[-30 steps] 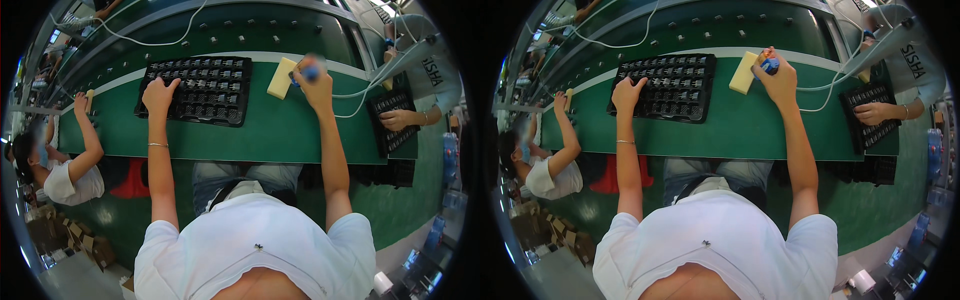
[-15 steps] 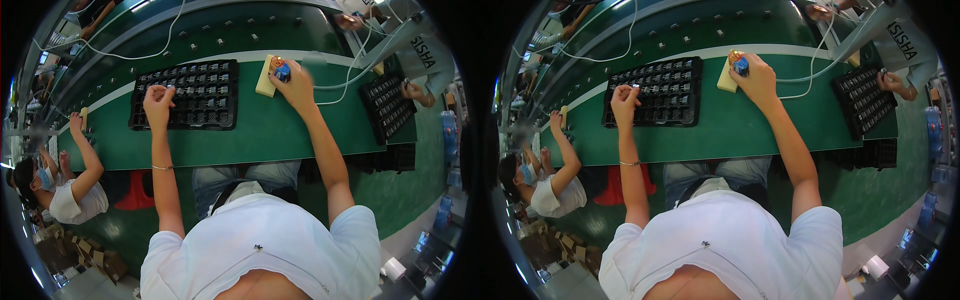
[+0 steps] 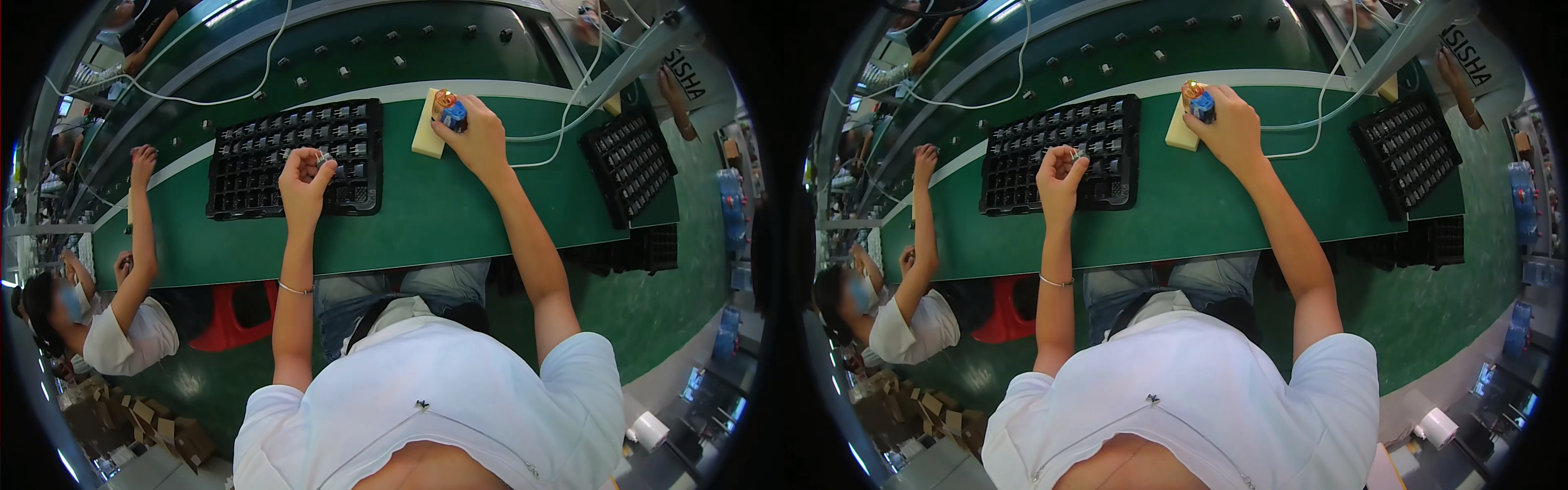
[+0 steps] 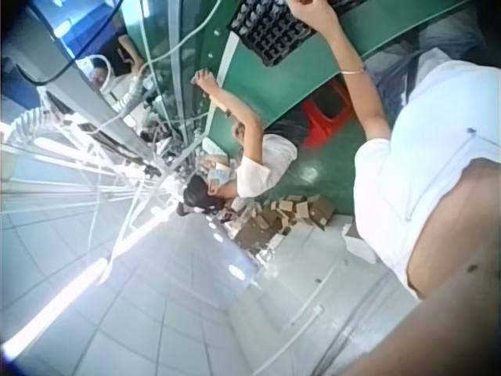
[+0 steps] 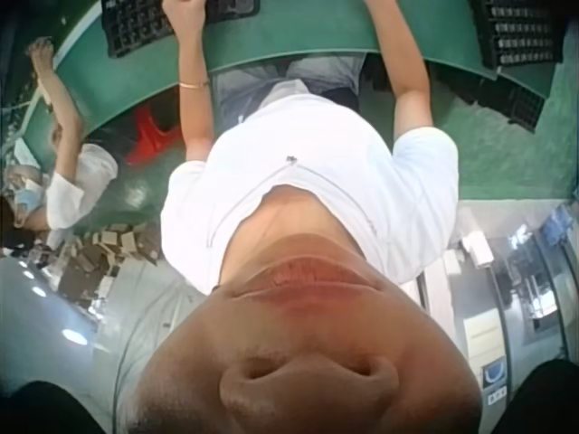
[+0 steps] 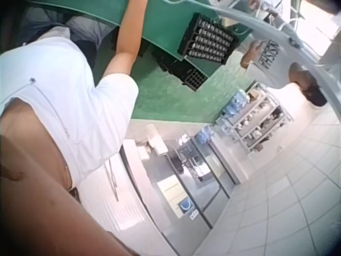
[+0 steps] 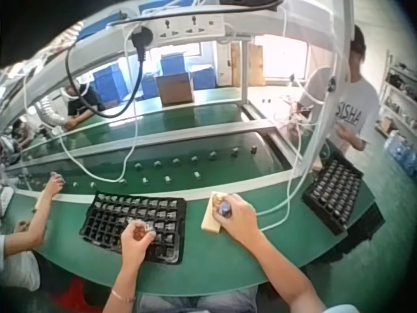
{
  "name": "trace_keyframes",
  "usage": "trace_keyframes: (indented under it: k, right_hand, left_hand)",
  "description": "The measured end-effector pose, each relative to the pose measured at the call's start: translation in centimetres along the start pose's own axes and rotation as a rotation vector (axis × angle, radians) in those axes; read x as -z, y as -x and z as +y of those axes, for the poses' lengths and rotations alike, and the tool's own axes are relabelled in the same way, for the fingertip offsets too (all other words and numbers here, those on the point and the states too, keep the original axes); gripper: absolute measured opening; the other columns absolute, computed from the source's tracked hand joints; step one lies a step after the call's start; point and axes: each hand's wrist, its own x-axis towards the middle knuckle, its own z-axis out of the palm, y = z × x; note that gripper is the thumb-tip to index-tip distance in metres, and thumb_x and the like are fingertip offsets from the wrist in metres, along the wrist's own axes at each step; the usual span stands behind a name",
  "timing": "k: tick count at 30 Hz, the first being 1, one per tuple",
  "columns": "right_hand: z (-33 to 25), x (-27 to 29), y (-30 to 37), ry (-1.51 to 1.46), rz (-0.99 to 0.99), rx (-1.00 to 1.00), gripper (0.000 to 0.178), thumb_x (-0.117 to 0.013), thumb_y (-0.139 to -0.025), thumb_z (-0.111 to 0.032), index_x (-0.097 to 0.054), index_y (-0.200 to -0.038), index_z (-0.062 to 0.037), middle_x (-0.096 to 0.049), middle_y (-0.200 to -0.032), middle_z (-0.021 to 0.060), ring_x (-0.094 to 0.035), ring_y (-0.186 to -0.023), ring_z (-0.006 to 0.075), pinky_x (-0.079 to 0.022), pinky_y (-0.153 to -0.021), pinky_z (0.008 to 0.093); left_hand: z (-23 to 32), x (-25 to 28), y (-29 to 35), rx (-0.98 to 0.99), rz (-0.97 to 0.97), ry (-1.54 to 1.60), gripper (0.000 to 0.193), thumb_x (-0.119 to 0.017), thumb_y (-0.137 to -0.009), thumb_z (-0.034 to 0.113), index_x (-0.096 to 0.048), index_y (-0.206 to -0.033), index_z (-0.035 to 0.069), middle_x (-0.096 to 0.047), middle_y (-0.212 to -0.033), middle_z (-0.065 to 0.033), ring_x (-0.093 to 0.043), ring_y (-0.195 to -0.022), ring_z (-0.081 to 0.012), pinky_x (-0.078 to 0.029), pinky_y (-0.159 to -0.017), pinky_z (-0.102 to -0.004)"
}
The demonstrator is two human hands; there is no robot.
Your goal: Manually assembling small electronic parts into a plastic tray on a factory production line.
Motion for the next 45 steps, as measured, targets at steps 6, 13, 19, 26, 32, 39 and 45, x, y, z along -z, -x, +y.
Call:
trace_keyframes:
  k: [6,13,19,26,32,39,45]
  right_hand:
    - [0.1,-0.1,-0.2,0.008,-0.010,0.002,0.048,-0.081,-0.075,-0.030,-0.068,-0.110,0.0001,-0.067,-0.094,0.0124,-0.067,-0.080,0.0301,-0.054,-0.072,0.0367]
    - [1.6,-1.8,-4.6,0.054,-0.033,0.010,0.041,-0.079,-0.073,-0.034,-0.069,-0.101,-0.0046,-0.068,-0.090,0.0147,-0.068,-0.079,0.0334,-0.053,-0.071,0.0397]
    - [8.6,-4.4,-12.4,0.141,0.015,-0.099,0.040,-0.076,-0.072,-0.041,-0.070,-0.093,-0.0076,-0.071,-0.083,0.0184,-0.069,-0.080,0.0372,-0.054,-0.072,0.0452]
    - [8.9,-5.6,-14.6,0.361,-0.030,-0.078,0.043,-0.074,-0.071,-0.043,-0.071,-0.098,-0.0095,-0.072,-0.087,0.0170,-0.070,-0.084,0.0382,-0.056,-0.075,0.0463]
    - [3.3,-4.9,-10.0,-0.432,-0.264,-0.057,0.032,-0.077,-0.081,-0.024,-0.071,-0.105,-0.0046,-0.072,-0.090,0.0055,-0.070,-0.079,0.0187,-0.054,-0.070,0.0323]
    - [-6.2,-3.0,-1.8,-1.088,-0.589,-0.402,0.040,-0.077,-0.084,-0.018,-0.063,-0.120,-0.0043,-0.069,-0.099,0.0021,-0.064,-0.080,0.0080,-0.048,-0.065,0.0205]
    - [-5.5,-2.9,-1.4,-1.070,-0.699,-0.419,0.042,-0.076,-0.085,-0.019,-0.062,-0.122,-0.0048,-0.068,-0.102,0.0024,-0.062,-0.079,0.0062,-0.048,-0.062,0.0177]
  left_hand:
    - [0.0,0.1,0.3,0.011,-0.001,0.022,0.019,-0.075,-0.087,0.004,-0.062,-0.102,0.002,-0.062,-0.090,0.0022,-0.056,-0.077,-0.0033,-0.045,-0.073,-0.0173]
    - [0.6,0.2,0.7,0.030,0.029,-0.008,0.017,-0.074,-0.089,0.008,-0.067,-0.103,0.002,-0.062,-0.089,0.0034,-0.053,-0.075,-0.0016,-0.041,-0.069,-0.0166]
    - [-0.1,-0.2,0.7,0.025,0.015,-0.041,0.016,-0.070,-0.094,0.014,-0.068,-0.105,0.002,-0.064,-0.084,0.0026,-0.056,-0.071,-0.0033,-0.042,-0.059,-0.0173]
    - [0.7,0.0,0.8,0.045,0.008,0.043,0.021,-0.070,-0.092,0.009,-0.065,-0.111,0.002,-0.070,-0.092,-0.0024,-0.065,-0.081,-0.0078,-0.047,-0.064,-0.0195]
    - [2.2,-1.1,0.0,0.007,-0.061,0.102,0.028,-0.073,-0.088,0.003,-0.056,-0.111,0.002,-0.071,-0.094,-0.0069,-0.066,-0.084,-0.0090,-0.049,-0.066,-0.0198]
    - [5.1,-3.4,-0.1,0.007,-0.090,0.162,0.024,-0.078,-0.081,0.002,-0.059,-0.097,0.001,-0.067,-0.082,-0.0026,-0.058,-0.068,-0.0033,-0.047,-0.064,-0.0187]
    - [5.5,-3.9,0.2,0.022,-0.152,0.121,0.026,-0.079,-0.080,0.003,-0.059,-0.097,0.001,-0.068,-0.081,-0.0023,-0.057,-0.068,-0.0027,-0.045,-0.061,-0.0184]
